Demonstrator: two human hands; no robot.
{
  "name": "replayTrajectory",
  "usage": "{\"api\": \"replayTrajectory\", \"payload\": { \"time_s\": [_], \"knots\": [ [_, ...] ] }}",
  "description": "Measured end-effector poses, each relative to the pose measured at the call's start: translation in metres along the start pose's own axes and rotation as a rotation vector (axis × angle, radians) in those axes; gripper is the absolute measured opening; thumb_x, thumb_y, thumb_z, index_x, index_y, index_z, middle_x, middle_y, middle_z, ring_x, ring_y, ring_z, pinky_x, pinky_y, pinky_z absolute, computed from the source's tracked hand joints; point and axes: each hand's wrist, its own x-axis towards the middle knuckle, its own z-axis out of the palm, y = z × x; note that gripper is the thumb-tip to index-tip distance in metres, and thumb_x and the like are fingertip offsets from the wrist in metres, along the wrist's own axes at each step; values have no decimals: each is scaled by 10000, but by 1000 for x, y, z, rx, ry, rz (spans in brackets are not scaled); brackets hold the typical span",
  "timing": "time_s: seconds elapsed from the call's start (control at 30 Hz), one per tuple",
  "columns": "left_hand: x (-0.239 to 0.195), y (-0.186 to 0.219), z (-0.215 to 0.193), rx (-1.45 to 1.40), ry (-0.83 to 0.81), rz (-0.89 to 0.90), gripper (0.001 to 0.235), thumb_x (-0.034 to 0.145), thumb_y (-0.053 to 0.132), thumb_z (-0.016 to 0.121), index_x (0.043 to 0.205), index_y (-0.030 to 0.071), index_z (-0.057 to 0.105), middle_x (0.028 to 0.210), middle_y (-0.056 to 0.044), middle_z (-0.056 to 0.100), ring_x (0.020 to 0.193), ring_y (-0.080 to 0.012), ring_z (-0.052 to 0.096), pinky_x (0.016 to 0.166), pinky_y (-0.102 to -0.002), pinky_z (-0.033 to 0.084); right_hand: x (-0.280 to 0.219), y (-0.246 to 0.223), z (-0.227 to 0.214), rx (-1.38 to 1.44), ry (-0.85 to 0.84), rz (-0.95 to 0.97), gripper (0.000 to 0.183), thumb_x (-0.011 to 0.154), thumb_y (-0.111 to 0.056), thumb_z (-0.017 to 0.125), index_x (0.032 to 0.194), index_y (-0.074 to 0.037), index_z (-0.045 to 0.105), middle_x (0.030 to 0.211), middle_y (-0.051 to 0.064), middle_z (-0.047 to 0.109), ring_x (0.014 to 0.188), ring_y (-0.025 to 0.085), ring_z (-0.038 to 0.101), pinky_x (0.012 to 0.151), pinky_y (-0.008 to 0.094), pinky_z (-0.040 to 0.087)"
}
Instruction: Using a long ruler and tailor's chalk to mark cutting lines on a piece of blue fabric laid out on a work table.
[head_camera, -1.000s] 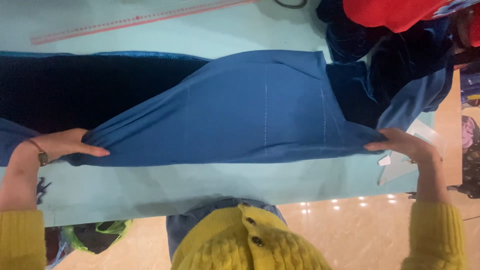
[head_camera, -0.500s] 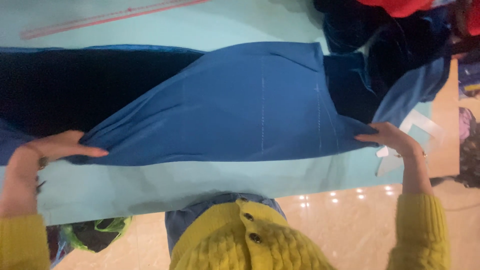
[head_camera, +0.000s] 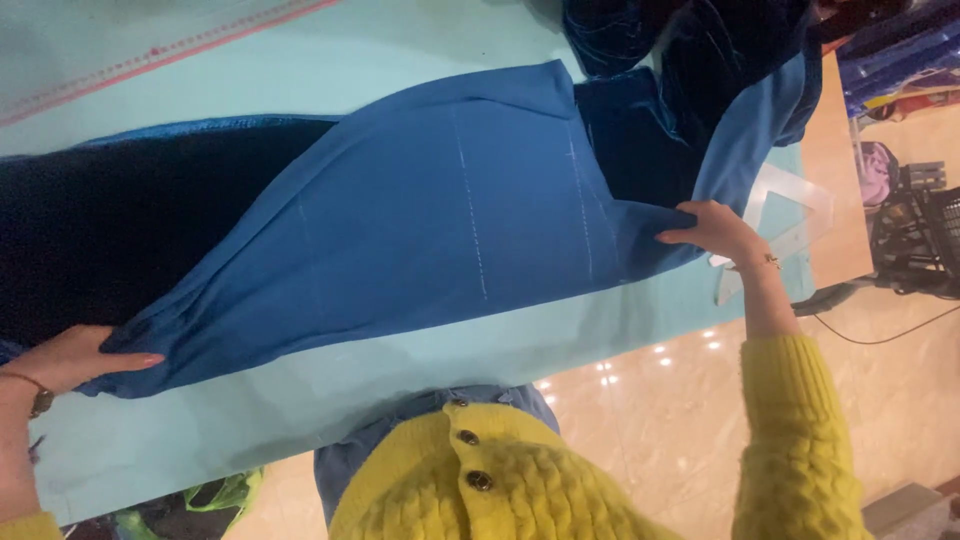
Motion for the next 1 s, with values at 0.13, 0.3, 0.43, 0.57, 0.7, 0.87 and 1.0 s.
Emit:
{"api": "replayTrajectory", "payload": {
  "time_s": [0.13,0.3,0.43,0.57,0.7,0.87,1.0],
  "knots": [
    [2,-5,4,-77,45,-42,636,776,523,854,1168,22,834,1109,-189,837,959,-344,764,784,-416,566,4,7,7,11,61,-64,808,849,-463,750,1502,-51,510,1273,182,664,1089,354,658,903,448,511],
    [-11,0,-4,-122,37,1,623,765,503,863,1111,-15,844,1080,-190,835,995,-353,727,918,-453,545,1,6,9,-7,93,-98,739,884,-437,721,1481,-48,525,1426,169,601,1213,380,619,1011,460,495],
    [-35,2,-11,-43,85,13,725,749,595,814,1209,36,792,1186,-163,783,1063,-324,720,908,-417,531,-15,-11,3,22,101,7,811,827,-476,744,1509,-97,523,1460,171,568,1273,381,568,1000,470,456],
    [-60,13,-22,-235,-21,103,551,782,438,804,1237,128,831,1108,-141,843,989,-280,754,831,-352,532,-26,-23,-4,27,79,-20,600,895,-455,718,1357,-83,633,1225,128,681,1029,330,648,803,443,517],
    [-61,43,-23,-280,73,160,448,827,478,786,1050,92,821,1015,-148,807,897,-293,735,797,-379,531,16,-27,-4,-10,214,-262,349,943,-382,716,1199,-146,733,1059,73,767,919,261,706,816,374,500],
    [-48,76,-28,-320,249,373,494,816,499,744,1140,130,788,1275,-96,749,1280,-269,637,1049,-376,444,60,-92,-14,303,414,-543,336,1012,-342,682,1237,-92,676,1164,86,737,1020,216,696,902,333,491],
    [-35,85,-19,-325,361,467,345,899,442,744,1021,124,793,950,-95,811,898,-235,727,826,-354,497,109,-145,-13,729,403,-510,328,1009,-301,696,1258,-97,634,1009,20,701,802,81,648,689,212,532]
  ]
}}
